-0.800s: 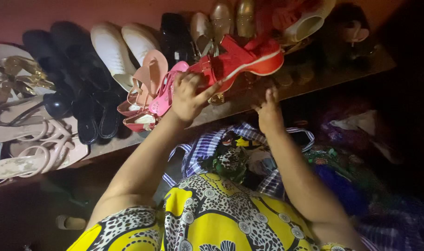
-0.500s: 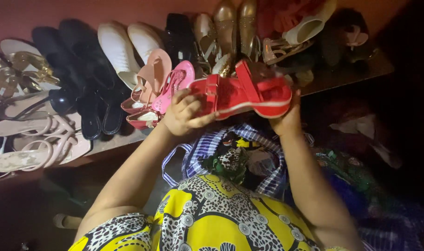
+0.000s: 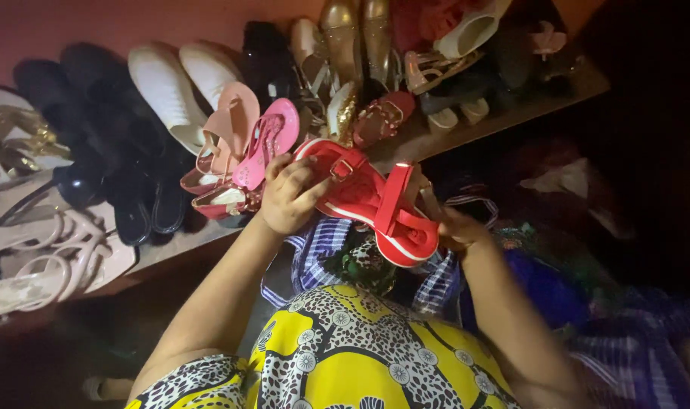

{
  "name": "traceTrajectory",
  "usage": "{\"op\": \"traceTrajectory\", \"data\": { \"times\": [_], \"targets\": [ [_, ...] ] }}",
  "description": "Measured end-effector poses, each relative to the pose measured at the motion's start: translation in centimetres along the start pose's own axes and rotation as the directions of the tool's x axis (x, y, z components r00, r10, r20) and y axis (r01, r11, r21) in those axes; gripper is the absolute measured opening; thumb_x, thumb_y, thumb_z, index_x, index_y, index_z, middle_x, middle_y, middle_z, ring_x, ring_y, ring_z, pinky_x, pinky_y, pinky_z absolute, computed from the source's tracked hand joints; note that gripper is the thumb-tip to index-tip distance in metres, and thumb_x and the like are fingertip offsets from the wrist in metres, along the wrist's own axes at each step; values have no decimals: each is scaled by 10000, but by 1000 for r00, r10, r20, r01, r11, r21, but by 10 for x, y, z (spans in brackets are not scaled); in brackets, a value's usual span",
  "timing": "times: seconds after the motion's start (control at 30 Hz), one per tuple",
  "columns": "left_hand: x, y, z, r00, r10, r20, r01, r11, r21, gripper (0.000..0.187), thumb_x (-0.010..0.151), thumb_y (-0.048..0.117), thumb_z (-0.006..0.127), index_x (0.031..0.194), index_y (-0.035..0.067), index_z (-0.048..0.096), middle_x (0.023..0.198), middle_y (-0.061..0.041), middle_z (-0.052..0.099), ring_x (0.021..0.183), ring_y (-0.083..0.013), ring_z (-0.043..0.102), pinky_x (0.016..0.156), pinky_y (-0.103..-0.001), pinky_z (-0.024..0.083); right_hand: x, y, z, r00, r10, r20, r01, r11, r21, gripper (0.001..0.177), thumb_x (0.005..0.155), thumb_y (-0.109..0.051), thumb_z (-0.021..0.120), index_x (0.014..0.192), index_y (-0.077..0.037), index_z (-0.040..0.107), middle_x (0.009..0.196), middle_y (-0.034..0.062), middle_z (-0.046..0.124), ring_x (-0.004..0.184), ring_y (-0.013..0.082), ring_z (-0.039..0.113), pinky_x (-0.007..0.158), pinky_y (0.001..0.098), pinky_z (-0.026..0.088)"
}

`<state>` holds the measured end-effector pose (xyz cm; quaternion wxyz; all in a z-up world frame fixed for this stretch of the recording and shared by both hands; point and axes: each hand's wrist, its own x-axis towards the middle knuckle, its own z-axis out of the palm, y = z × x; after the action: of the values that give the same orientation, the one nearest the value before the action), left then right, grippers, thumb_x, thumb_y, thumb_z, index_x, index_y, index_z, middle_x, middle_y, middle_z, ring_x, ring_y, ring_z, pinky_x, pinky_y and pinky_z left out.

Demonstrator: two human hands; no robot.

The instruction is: The person repeatedly picks up individual shoes from a wall-mounted rack, briefly holds them, and places them onto a pile on a nearby bed. The person handles various types of footwear including sandals, flats, and sneakers.

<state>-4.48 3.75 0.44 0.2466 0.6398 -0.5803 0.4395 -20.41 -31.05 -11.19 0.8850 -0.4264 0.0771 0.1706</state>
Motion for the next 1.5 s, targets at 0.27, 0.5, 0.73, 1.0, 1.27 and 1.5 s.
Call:
{"op": "traceTrajectory", "data": {
  "times": [0.27, 0.5, 0.73, 1.0, 1.27, 1.5],
  "targets": [
    [8, -9, 17, 998, -48, -30, 41, 981, -190, 380, 742, 83, 749, 1112, 129, 678, 1175, -140, 596, 1227, -348, 627, 1014, -516, 416, -27, 35, -17, 990, -134, 35, 138, 976, -166, 1030, 760, -359, 906, 1574, -47, 357, 1523, 84, 480, 1397, 253, 482, 1150, 452, 411],
    [32, -7, 19, 889, -455, 52, 428, 785, -448, 587, 837, 108, 820, 1361, 48, 564, 1375, -234, 512, 1260, -437, 540, 1071, -490, 474, -50, 61, 36, 916, -398, 50, 400, 915, -55, 1270, 655, -219, 963, 1644, -235, 168, 1607, 56, 326, 1401, 236, 469, 1122, 437, 403],
    [-36, -13, 50, 535, -262, 803, 594, -560, -578, 472, 1025, 204, 693, 1407, -25, 536, 1289, -199, 664, 1138, -286, 659, 958, -417, 533, -49, 143, 61, 848, -515, -128, 512, 857, -55, 830, 842, -111, 842, 1549, -8, 418, 1508, 117, 515, 1386, 267, 518, 1166, 455, 403],
    [-29, 37, -5, 547, 64, 835, 832, -151, -533, 933, 854, 160, 784, 1586, 55, 214, 1316, -135, 622, 1166, -226, 647, 954, -381, 531, -35, 198, 180, 474, -744, -471, 532, 668, -520, 492, 956, -144, 734, 1396, -34, 544, 1340, 34, 602, 1277, 191, 551, 1105, 394, 434],
    [-25, 119, -28, 633, 204, 747, 727, -488, -482, 991, 782, -103, 706, 1614, 50, 190, 1388, -146, 556, 1227, -220, 602, 1007, -354, 540, -79, 242, 254, 348, -750, -563, 575, 645, -504, 546, 955, -45, 761, 1446, -45, 522, 1239, 66, 622, 1093, 149, 613, 922, 329, 540],
    [-57, 194, -31, 649, 245, 721, 644, -682, -347, 870, 818, -120, 546, 1617, 41, 241, 1445, -147, 540, 1296, -224, 577, 1094, -362, 486, -153, 265, 322, 285, -744, -604, 641, 616, -457, 770, 885, -207, 758, 1515, -110, 326, 1375, 40, 576, 1251, 169, 588, 934, 388, 588]
  ]
}}
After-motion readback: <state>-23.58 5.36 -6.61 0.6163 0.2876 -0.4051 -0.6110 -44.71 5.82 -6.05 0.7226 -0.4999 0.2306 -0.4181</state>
